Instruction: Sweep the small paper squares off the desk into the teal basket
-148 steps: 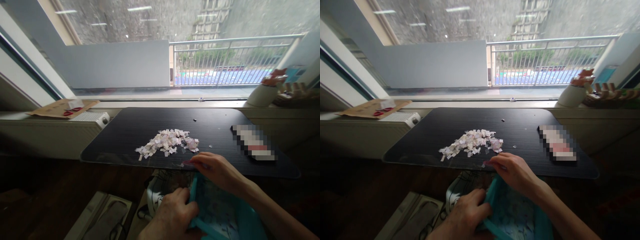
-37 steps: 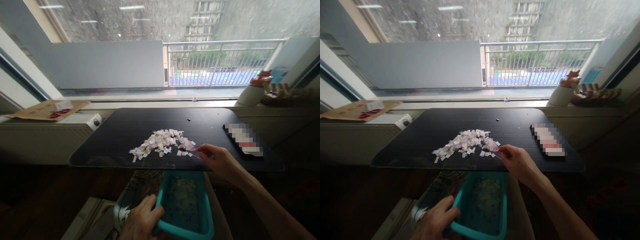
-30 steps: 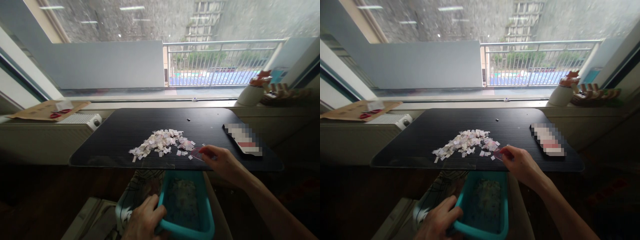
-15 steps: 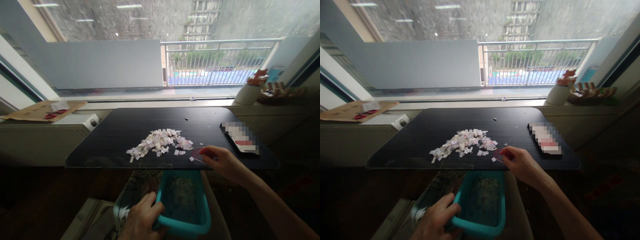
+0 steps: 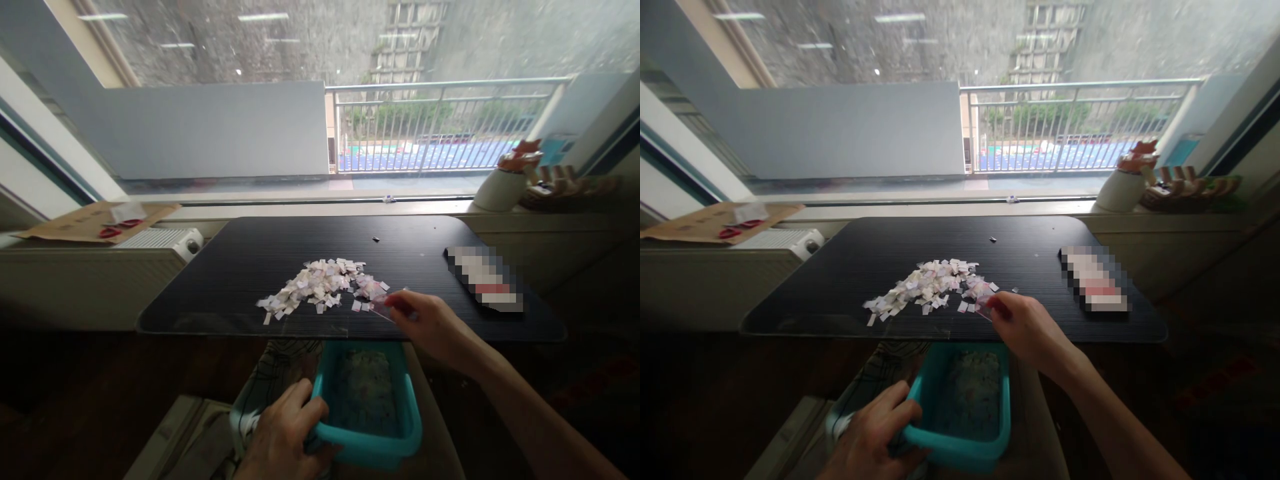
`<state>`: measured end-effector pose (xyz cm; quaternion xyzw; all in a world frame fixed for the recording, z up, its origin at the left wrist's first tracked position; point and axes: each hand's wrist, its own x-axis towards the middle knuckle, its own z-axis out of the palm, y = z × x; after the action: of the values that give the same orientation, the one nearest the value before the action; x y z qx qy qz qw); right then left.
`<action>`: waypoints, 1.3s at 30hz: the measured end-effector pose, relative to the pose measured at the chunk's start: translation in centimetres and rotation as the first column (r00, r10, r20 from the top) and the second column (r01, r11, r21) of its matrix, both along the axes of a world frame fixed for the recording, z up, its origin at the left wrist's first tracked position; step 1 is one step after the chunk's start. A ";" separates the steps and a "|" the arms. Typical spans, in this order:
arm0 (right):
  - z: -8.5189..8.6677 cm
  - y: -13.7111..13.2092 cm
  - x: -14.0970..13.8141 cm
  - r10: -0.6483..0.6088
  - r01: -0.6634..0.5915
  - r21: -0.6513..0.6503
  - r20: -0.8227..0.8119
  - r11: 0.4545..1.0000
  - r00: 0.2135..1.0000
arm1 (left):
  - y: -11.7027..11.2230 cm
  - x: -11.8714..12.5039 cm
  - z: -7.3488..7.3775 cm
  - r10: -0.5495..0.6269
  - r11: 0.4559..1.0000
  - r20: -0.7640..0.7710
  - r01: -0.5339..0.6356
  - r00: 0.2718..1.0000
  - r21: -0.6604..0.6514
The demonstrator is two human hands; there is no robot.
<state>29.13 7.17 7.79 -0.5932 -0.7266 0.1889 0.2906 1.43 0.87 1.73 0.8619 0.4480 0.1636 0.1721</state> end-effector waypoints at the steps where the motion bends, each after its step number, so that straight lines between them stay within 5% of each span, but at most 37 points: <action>1: -0.2 0.6 0.0 -0.014 0.014 0.019 0.020 1.000 1.000 | 0.0 -0.1 0.0 -0.001 1.000 -0.006 0.001 1.000 -0.002; 7: -0.5 1.6 0.3 -0.065 0.062 0.039 0.085 0.997 0.994 | -0.1 -0.2 -0.1 0.000 1.000 -0.019 0.000 1.000 -0.012; 15: 0.4 0.3 0.0 0.053 -0.052 -0.053 0.030 0.997 0.998 | 0.0 0.1 0.0 -0.013 1.000 -0.026 0.012 1.000 -0.020; 24: 0.1 0.6 0.6 -0.018 0.021 -0.064 0.049 0.998 0.999 | 0.0 -0.1 -0.8 -0.040 0.999 -0.006 0.040 0.999 0.028; 32: 0.3 -0.5 0.7 0.074 -0.070 -0.122 0.027 0.990 0.997 | -0.1 0.1 -0.5 -0.019 1.000 0.019 0.019 1.000 -0.006; 39: -0.1 -0.2 1.9 -0.020 0.024 -0.087 0.044 0.996 0.999 | -0.2 0.0 -0.3 -0.016 1.000 -0.005 0.016 1.000 -0.020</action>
<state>30.99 7.01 7.71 -0.6172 -0.7172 0.2044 0.2509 1.44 0.70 1.44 0.8642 0.4431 0.1555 0.1807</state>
